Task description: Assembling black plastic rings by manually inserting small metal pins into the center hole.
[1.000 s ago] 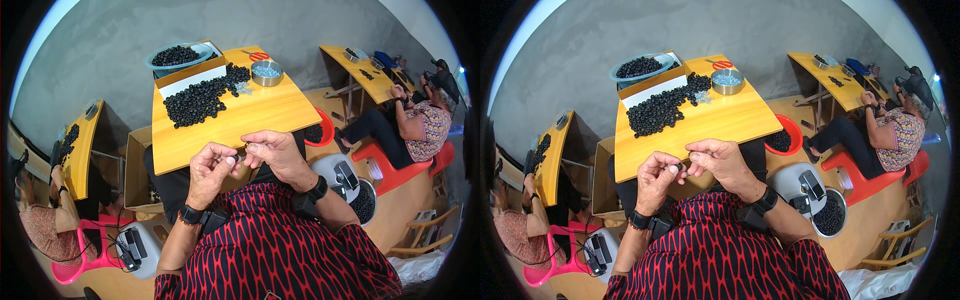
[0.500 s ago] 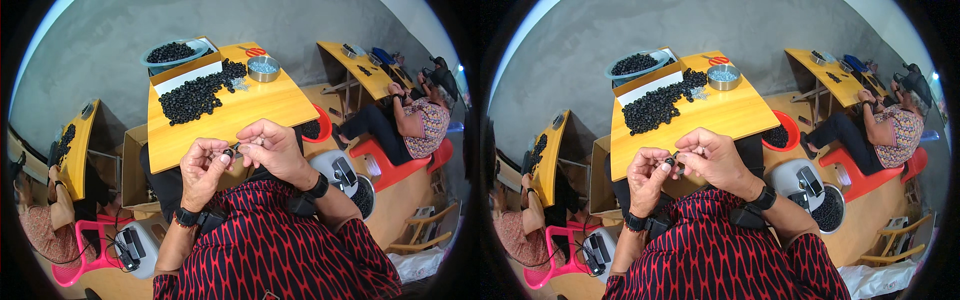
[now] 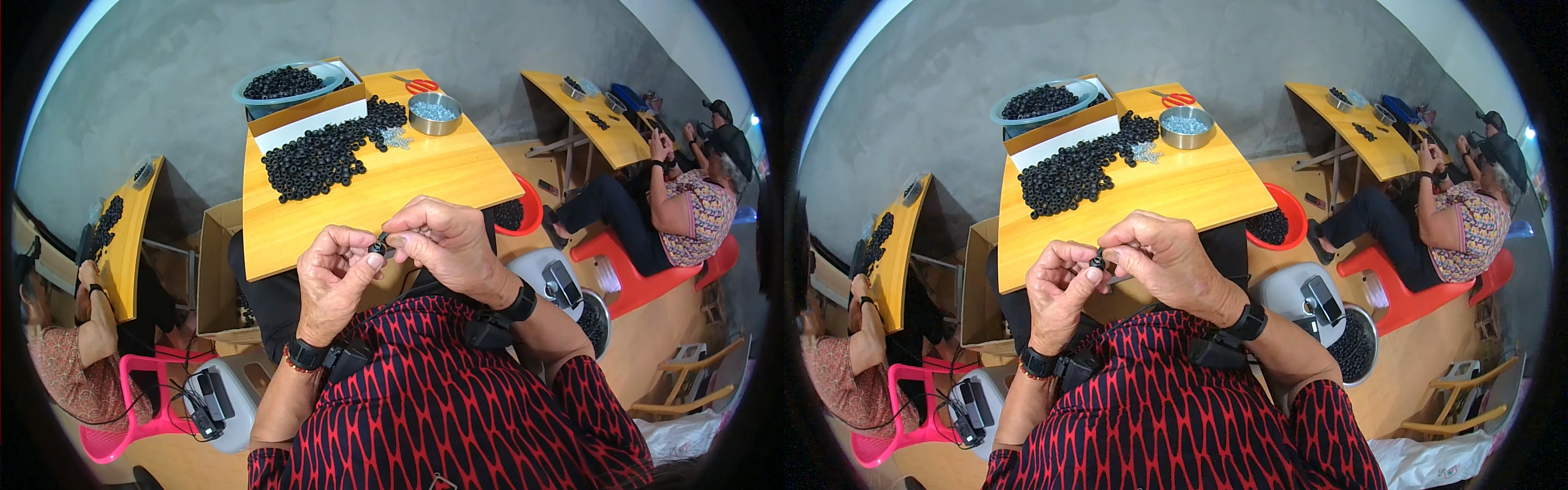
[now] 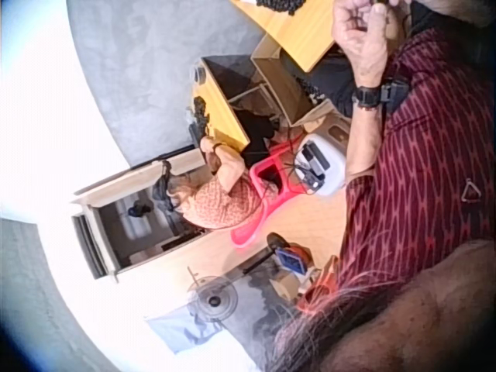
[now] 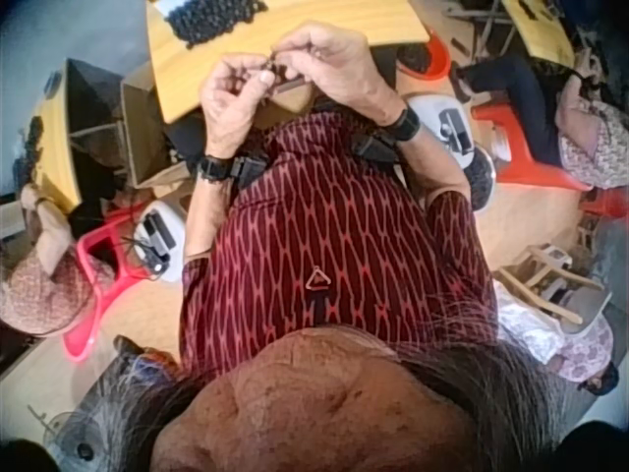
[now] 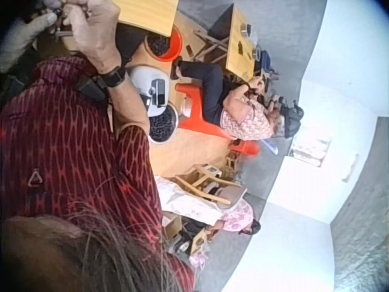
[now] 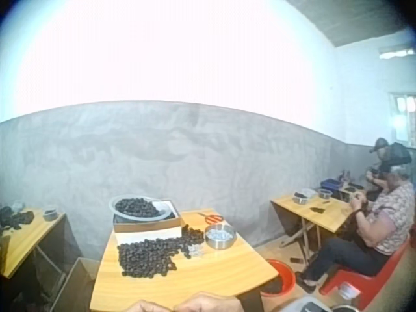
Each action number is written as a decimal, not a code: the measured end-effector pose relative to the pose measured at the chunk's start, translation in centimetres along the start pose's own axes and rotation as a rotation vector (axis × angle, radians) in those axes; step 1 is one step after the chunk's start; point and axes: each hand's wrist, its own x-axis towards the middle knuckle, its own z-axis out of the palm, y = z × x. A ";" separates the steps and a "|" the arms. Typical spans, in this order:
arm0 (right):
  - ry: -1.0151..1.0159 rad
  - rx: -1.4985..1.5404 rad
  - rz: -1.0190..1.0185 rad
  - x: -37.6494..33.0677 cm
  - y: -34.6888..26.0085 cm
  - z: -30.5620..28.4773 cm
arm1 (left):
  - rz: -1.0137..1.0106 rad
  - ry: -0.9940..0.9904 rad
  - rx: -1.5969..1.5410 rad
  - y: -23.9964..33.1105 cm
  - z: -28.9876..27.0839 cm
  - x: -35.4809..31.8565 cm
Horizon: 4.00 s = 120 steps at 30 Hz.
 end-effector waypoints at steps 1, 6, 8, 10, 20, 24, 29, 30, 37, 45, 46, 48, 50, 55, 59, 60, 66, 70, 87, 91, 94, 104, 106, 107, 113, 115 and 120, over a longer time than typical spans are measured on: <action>-0.005 -0.010 -0.003 0.1 0.0 0.0 | 0.003 0.009 -0.010 0.0 0.1 0.0; -0.055 -0.103 -0.065 0.4 0.1 0.0 | 0.008 0.013 -0.014 -0.2 0.0 0.1; -0.057 -0.148 -0.107 0.3 0.4 -0.1 | -0.010 0.036 -0.056 -0.2 0.1 0.1; -0.055 -0.137 -0.093 0.4 0.2 0.0 | -0.014 0.033 -0.063 -0.4 -0.1 0.1; -0.152 -0.412 -0.239 1.1 -0.4 -0.6 | -0.056 0.031 -0.035 -0.5 -0.4 0.0; -0.183 -0.469 -0.259 1.4 -0.5 -0.8 | -0.032 0.052 -0.061 -0.8 -0.2 0.1; -0.213 -0.519 -0.269 1.4 -0.2 -0.6 | -0.007 0.065 -0.026 -1.2 -0.4 0.2; -0.211 -0.520 -0.268 1.5 0.0 -0.6 | -0.008 0.064 -0.026 -1.3 -0.3 0.3; -0.307 -0.212 -0.020 1.9 0.9 -1.0 | -0.049 0.115 -0.014 -1.8 0.0 0.2; -0.302 -0.275 -0.177 2.2 2.3 -0.7 | -0.068 0.174 -0.058 -1.6 0.2 0.7; -0.306 -0.285 -0.186 2.3 2.5 -0.7 | -0.075 0.159 -0.067 -1.7 0.1 0.6; -0.311 -0.295 -0.196 2.3 2.7 -0.7 | -0.082 0.146 -0.076 -2.0 -0.3 0.5; -0.289 -0.332 -0.238 2.1 2.8 -0.5 | -0.101 0.138 -0.106 -2.4 -0.6 0.6; -0.266 -0.401 -0.306 1.9 2.5 -0.2 | -0.151 0.113 -0.210 -2.9 -1.0 0.7; -0.247 -0.323 -0.157 1.8 1.8 -0.4 | -0.196 0.130 -0.399 -2.6 -1.0 0.7; -0.248 -0.323 -0.157 1.8 1.4 -0.4 | -0.196 0.131 -0.399 -2.4 -1.1 0.7; -0.412 -0.599 -0.230 2.6 0.1 0.3 | -0.247 0.128 -0.483 -2.3 -1.2 0.6; -0.474 -0.767 -0.258 2.9 0.8 0.6 | -0.297 0.096 -0.494 -3.0 -1.7 0.6; -0.564 -0.822 -0.326 4.5 2.7 1.8 | -0.359 0.197 -0.466 -3.1 -2.8 1.1; -0.516 -0.757 -0.324 4.5 2.4 1.8 | -0.378 0.167 -0.429 -2.9 -2.9 1.2; -0.548 -0.852 -0.297 4.7 2.6 1.8 | -0.365 0.163 -0.496 -3.0 -3.0 1.3; -0.471 -0.870 -0.399 4.1 2.4 0.7 | -0.339 0.056 -0.471 -3.1 -3.0 1.0; -0.481 -0.866 -0.400 4.1 2.7 0.7 | -0.306 0.059 -0.436 -3.0 -2.7 1.0; -0.464 -0.856 -0.414 4.1 3.0 0.7 | -0.269 0.066 -0.422 -3.0 -2.6 1.0; -0.411 -0.891 -0.463 3.8 3.6 1.0 | -0.148 0.142 -0.400 -3.4 -2.0 0.8; -0.402 -0.919 -0.467 3.8 3.6 1.0 | -0.139 0.161 -0.372 -3.4 -1.8 0.8; -0.396 -0.911 -0.481 4.0 3.8 1.6 | -0.116 0.213 -0.333 -3.7 -1.9 0.9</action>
